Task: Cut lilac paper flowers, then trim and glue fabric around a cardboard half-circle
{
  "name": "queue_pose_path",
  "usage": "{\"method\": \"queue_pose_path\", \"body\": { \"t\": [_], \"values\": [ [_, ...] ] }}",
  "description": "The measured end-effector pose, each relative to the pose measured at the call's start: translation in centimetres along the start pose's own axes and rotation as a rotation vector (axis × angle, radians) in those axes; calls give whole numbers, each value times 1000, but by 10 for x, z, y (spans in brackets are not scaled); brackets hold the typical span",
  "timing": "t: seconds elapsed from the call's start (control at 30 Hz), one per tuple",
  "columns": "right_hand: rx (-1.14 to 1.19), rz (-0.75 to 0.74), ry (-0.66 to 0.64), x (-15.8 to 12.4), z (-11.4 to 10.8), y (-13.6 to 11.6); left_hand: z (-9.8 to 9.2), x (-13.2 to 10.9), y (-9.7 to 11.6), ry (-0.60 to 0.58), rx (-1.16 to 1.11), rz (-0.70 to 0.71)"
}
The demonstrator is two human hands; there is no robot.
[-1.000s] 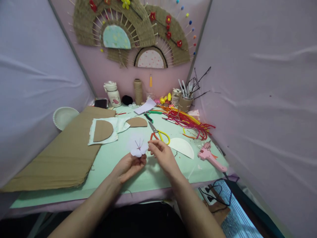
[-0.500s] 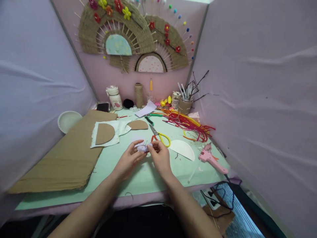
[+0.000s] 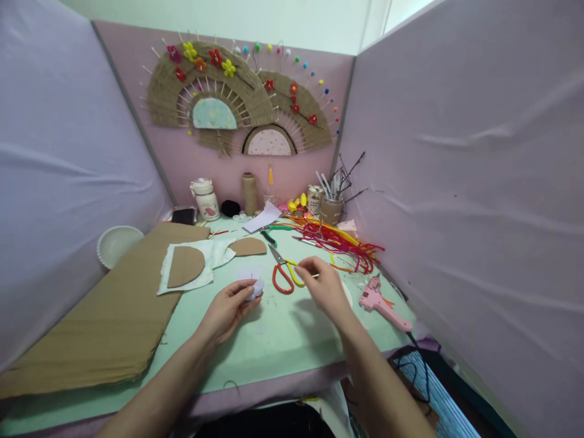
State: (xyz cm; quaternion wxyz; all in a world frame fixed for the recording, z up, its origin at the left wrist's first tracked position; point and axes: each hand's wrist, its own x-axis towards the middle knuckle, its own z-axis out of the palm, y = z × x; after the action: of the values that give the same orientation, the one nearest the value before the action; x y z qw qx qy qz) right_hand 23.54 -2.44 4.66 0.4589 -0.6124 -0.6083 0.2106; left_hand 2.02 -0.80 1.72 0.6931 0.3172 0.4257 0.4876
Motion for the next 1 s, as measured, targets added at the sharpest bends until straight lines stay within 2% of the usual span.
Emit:
{"method": "queue_pose_path", "body": {
  "t": [0.1, 0.17, 0.23, 0.33, 0.47, 0.57, 0.67, 0.73, 0.83, 1.0],
  "values": [
    [-217, 18, -9, 39, -33, 12, 0, 4, 2, -4, 0, -24],
    [-360, 51, -53, 69, -40, 22, 2, 6, 4, -8, 3, -32],
    [-486, 101, -116, 95, -34, 33, 3, 7, 5, -5, 5, -38],
    [-619, 170, -208, 120, -11, 47, 2, 6, 6, 13, 2, -40],
    [-727, 228, -235, 131, 16, 61, 0, 4, 5, 35, -9, -26],
    [-762, 245, -231, 134, 22, 64, -1, 3, 4, 50, -3, -15],
    [-752, 243, -228, 130, 20, 59, -1, 3, 3, 63, 15, 12],
    [-711, 219, -232, 117, 20, 50, -1, 3, 2, 72, 32, 47],
    [-573, 114, -247, 81, 25, 30, -2, 3, -2, 85, 68, 97],
    [-208, -121, -303, 17, 44, -1, -4, -2, -7, 72, 165, 147]
  ]
}}
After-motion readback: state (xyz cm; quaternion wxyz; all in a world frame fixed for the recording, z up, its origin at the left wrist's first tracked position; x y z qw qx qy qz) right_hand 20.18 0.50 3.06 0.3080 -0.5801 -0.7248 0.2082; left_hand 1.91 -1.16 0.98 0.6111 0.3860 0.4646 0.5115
